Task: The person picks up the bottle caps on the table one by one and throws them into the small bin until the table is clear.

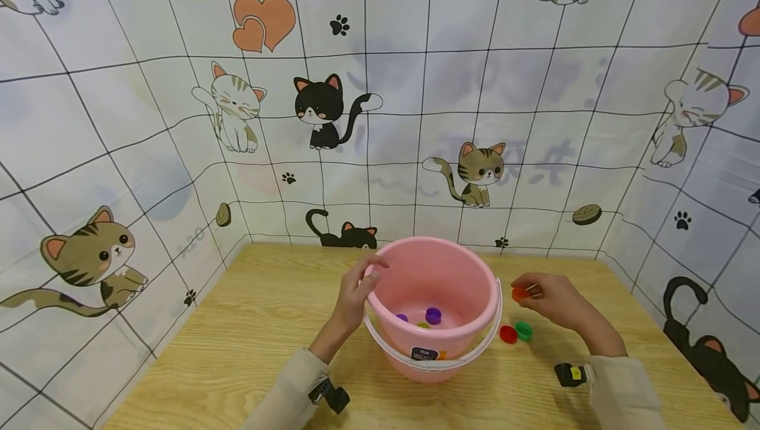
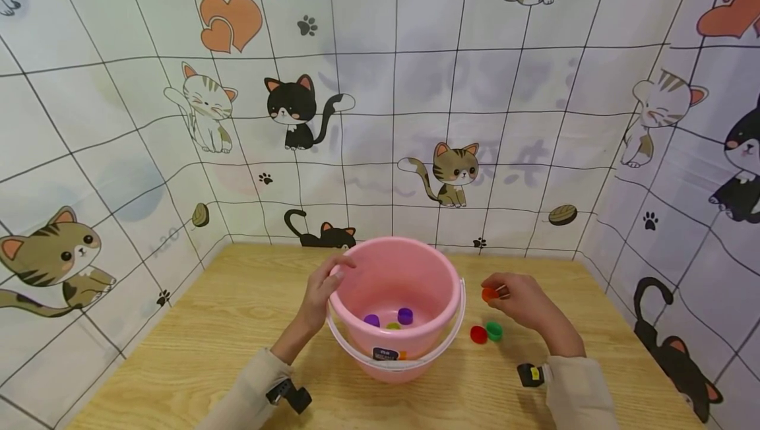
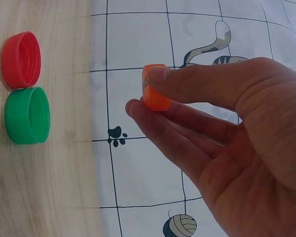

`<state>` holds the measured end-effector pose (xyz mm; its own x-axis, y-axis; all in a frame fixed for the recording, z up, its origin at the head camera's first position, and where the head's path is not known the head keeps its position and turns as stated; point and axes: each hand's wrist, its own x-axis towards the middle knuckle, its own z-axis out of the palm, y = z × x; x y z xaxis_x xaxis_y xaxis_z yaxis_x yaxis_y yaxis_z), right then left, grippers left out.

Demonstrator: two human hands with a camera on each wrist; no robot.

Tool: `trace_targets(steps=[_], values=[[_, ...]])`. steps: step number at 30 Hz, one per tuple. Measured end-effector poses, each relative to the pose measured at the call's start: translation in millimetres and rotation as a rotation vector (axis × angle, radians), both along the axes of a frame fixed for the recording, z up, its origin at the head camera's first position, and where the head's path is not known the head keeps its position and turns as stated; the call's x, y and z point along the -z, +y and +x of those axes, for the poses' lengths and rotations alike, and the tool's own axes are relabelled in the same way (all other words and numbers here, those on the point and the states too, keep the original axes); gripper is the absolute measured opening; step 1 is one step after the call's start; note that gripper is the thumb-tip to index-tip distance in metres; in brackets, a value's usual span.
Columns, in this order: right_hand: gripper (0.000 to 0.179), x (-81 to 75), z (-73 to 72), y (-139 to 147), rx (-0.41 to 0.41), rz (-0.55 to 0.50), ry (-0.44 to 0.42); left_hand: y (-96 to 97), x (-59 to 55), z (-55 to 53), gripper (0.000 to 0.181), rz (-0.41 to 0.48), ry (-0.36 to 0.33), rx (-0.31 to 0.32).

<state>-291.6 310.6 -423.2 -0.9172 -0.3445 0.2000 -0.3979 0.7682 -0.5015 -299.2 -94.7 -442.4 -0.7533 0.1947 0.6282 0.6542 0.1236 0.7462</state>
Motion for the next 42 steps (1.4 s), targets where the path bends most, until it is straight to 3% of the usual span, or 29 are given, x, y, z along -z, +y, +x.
trace_targets(steps=[42], values=[[0.025, -7.0, 3.8, -4.4, -0.028, 0.004, 0.032, 0.6, 0.0, 1.7, 0.032, -0.005, 0.002, -0.012]])
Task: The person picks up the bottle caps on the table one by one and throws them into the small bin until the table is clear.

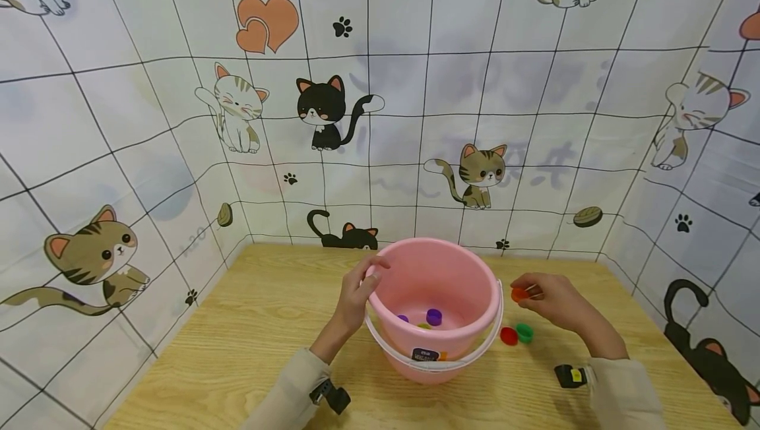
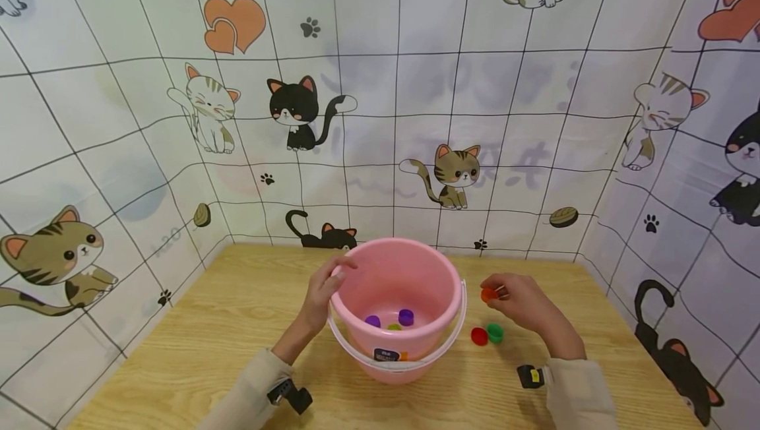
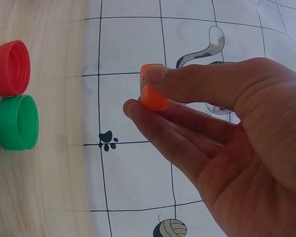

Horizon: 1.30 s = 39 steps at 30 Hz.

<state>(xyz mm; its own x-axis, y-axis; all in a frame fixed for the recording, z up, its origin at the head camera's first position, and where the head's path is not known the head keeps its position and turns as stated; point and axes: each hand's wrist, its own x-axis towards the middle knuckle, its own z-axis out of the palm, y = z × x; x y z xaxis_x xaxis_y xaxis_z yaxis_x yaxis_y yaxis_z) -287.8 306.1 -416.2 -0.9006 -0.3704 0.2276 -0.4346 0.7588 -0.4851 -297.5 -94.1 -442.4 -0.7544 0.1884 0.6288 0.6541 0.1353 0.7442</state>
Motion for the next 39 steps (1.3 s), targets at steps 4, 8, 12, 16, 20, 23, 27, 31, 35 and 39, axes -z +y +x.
trace_targets(steps=[4, 8, 12, 16, 20, 23, 27, 31, 35, 39], values=[[0.025, -2.5, 0.2, -0.5, 0.001, 0.011, 0.015, -0.3, -0.3, -0.1, 0.033, -0.002, 0.007, -0.001], [0.026, -5.0, 0.7, -1.1, -0.002, 0.011, 0.018, -0.8, -0.1, -0.3, 0.033, -0.003, 0.005, 0.005], [0.026, -6.3, 1.1, -1.6, -0.005, 0.010, 0.018, -1.3, 0.0, -0.4, 0.034, 0.001, -0.001, 0.010], [0.026, -7.0, 1.2, -1.5, -0.004, 0.009, 0.019, -1.1, -0.3, -0.4, 0.034, 0.004, 0.000, 0.012], [0.026, -7.5, 1.4, -1.5, -0.004, 0.008, 0.018, -1.1, 0.0, -0.8, 0.034, 0.005, 0.012, 0.018], [0.026, -7.6, 1.8, -1.8, -0.005, 0.012, 0.019, -0.9, -0.4, -0.6, 0.034, 0.004, 0.014, 0.018], [0.025, -7.9, 2.9, -2.8, -0.007, 0.017, 0.030, -0.5, -1.0, 0.1, 0.035, -0.001, 0.005, 0.014], [0.025, -9.6, 4.4, -4.4, -0.007, 0.017, 0.040, -0.2, -1.5, 0.6, 0.035, -0.004, 0.007, 0.010], [0.025, -10.8, 5.0, -5.3, -0.007, 0.016, 0.044, 0.0, -1.7, 1.2, 0.035, -0.008, 0.011, 0.001], [0.025, -11.7, 5.8, -5.9, -0.006, 0.015, 0.044, 0.0, -0.6, -0.1, 0.035, -0.010, 0.011, 0.002]])
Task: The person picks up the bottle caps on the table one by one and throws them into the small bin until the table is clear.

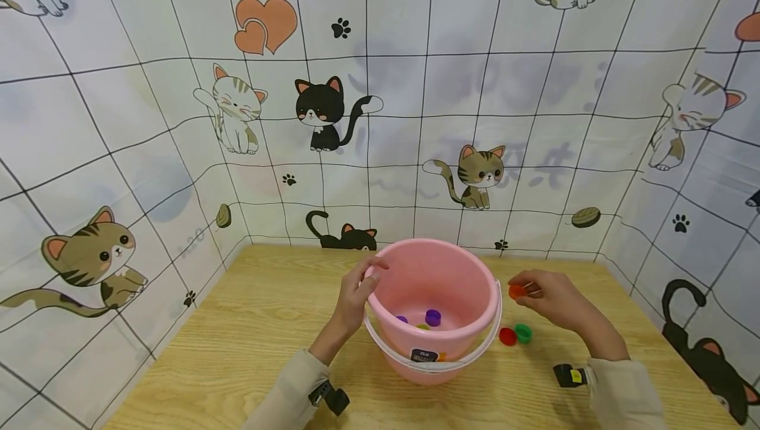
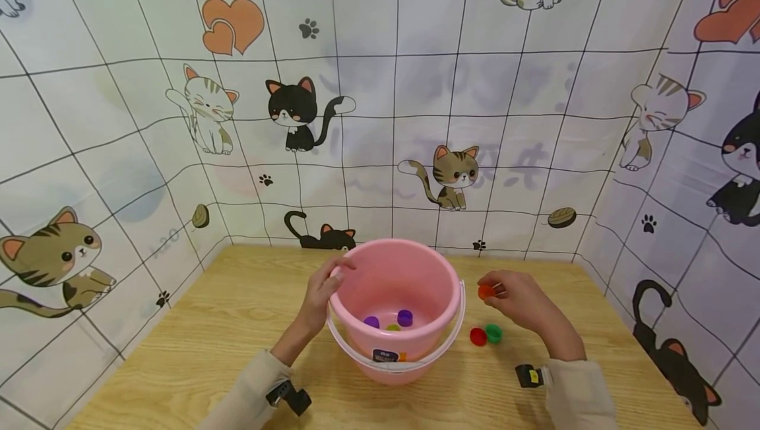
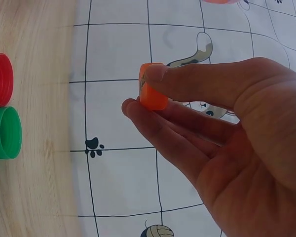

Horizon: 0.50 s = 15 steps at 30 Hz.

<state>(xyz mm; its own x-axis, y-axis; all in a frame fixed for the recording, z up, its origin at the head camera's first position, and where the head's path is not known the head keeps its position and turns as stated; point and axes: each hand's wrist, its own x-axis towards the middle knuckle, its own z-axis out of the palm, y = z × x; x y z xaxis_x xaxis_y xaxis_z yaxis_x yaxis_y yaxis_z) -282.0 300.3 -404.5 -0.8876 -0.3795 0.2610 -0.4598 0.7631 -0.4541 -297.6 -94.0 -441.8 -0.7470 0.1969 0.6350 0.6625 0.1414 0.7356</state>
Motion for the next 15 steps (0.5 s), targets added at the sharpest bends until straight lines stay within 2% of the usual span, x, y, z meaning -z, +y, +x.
trace_targets(steps=[15], values=[[0.025, 1.0, -1.7, -6.3, -0.009, 0.005, 0.003, -1.1, 0.0, -0.4, 0.031, 0.011, -0.001, 0.013]])
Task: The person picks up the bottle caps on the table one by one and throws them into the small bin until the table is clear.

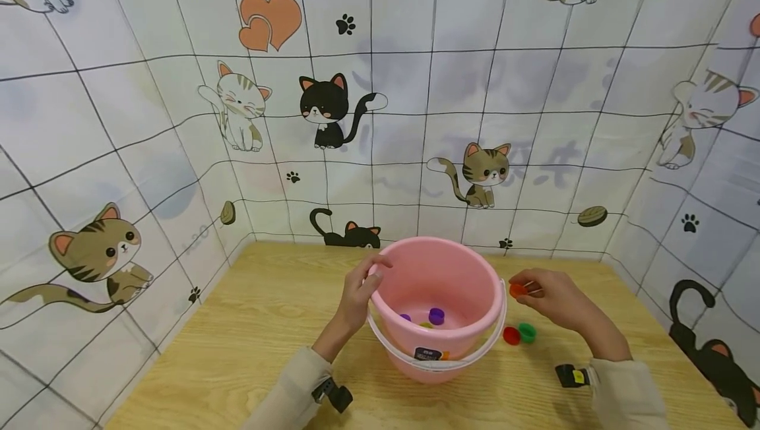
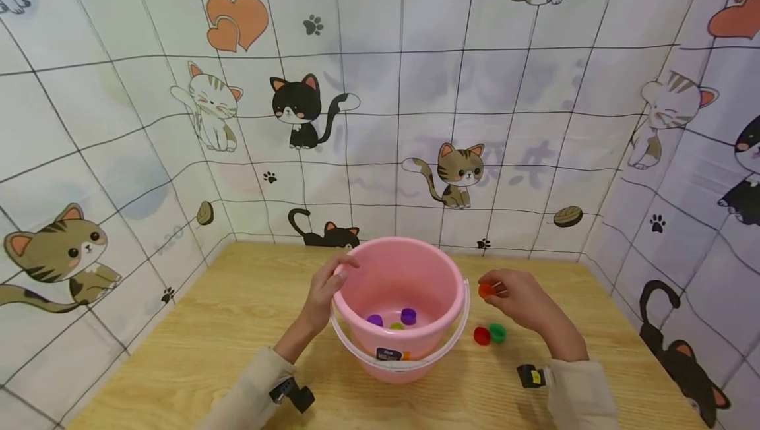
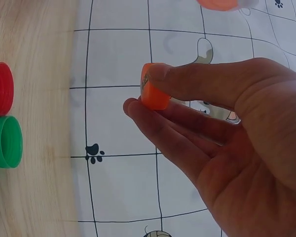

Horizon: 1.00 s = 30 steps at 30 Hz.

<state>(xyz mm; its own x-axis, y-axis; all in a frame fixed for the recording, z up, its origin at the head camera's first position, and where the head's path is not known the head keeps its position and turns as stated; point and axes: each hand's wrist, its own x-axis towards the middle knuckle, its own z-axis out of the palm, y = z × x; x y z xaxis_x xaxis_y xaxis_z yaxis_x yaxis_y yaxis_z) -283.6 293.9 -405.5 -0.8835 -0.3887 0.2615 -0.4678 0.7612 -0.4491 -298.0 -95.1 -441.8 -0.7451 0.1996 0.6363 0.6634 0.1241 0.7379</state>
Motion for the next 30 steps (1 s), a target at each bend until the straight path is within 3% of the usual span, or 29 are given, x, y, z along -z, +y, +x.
trace_targets(steps=[16, 30], values=[[0.023, 1.7, 0.6, -6.9, -0.020, -0.020, -0.017, -1.6, 4.4, 2.8, 0.033, -0.011, -0.022, -0.030], [0.023, -20.5, -5.1, -7.5, -0.073, 0.015, 0.047, 0.0, 2.0, -1.0, 0.031, 0.007, 0.011, -0.036]])
